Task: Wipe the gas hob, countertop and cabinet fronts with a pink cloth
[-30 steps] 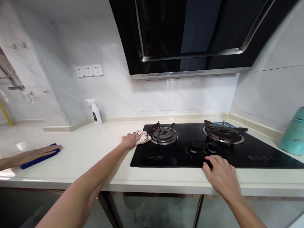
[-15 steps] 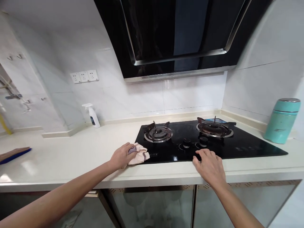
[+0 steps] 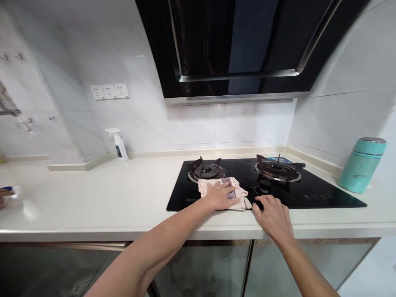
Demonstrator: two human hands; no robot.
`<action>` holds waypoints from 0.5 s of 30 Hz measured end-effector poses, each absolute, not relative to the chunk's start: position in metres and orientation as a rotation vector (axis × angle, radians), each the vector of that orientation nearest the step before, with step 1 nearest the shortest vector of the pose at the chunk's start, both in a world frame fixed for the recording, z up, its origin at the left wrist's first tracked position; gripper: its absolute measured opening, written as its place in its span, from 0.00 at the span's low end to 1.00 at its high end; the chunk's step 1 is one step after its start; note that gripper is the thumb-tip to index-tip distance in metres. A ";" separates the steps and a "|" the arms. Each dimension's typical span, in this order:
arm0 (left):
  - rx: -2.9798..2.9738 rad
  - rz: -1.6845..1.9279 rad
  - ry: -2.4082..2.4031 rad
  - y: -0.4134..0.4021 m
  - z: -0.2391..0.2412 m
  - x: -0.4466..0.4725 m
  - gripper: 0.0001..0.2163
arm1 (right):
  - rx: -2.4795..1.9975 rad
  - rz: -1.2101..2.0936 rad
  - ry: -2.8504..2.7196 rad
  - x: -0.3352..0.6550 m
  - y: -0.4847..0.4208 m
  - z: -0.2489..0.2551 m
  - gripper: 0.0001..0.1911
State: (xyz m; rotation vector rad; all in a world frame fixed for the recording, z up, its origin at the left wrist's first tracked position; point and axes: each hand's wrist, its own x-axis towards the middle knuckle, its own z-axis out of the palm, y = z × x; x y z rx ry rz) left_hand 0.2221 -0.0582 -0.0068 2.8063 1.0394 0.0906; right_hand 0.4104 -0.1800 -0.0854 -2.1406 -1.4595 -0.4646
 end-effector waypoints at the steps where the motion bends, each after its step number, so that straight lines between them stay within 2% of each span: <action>1: 2.839 0.108 0.990 -0.065 -0.010 0.214 0.37 | -2.140 -0.464 -1.458 0.412 -0.180 -0.087 0.23; 7: 3.014 0.278 0.691 -0.099 -0.029 0.154 0.32 | -2.098 -0.451 -1.479 0.426 -0.178 -0.099 0.29; 15: 2.953 0.378 1.034 -0.065 -0.022 0.056 0.32 | -2.055 -0.378 -1.507 0.433 -0.182 -0.102 0.27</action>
